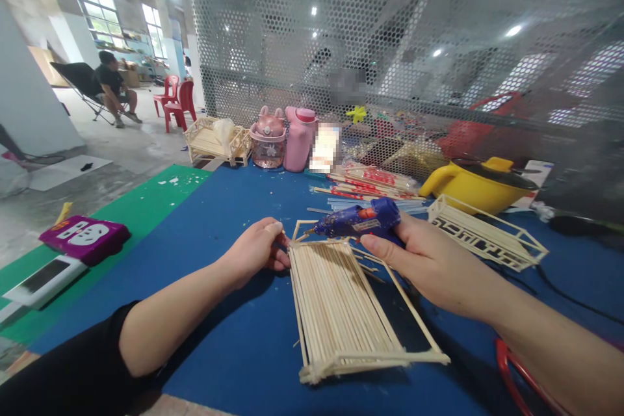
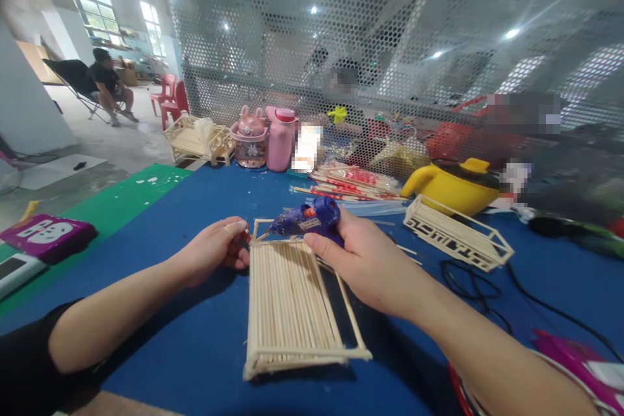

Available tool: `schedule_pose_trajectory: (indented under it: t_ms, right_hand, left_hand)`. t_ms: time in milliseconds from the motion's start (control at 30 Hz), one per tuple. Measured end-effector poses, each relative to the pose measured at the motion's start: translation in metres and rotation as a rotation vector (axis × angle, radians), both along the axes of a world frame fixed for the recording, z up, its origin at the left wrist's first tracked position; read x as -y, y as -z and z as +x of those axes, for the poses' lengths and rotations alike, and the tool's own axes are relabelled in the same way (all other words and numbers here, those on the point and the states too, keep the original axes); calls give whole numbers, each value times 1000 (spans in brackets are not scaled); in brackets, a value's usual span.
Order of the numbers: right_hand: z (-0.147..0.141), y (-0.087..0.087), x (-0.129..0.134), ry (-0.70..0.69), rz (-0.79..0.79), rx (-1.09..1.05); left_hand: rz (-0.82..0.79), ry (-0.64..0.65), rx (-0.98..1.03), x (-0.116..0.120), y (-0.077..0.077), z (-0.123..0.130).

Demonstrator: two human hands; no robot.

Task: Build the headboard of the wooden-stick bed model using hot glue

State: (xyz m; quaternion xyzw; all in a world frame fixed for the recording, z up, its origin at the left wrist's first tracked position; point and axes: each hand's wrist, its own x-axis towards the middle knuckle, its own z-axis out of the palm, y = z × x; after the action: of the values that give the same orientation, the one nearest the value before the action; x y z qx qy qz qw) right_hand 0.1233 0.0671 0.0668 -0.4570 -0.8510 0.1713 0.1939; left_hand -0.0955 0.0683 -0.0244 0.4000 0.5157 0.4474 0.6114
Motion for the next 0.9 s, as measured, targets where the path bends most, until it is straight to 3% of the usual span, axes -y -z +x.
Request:
schedule_pose_trajectory:
  t_ms: [900]
  right_hand:
    - [3, -1, 4, 30, 12, 26]
  left_hand:
    - [7, -10, 4, 0, 0, 1]
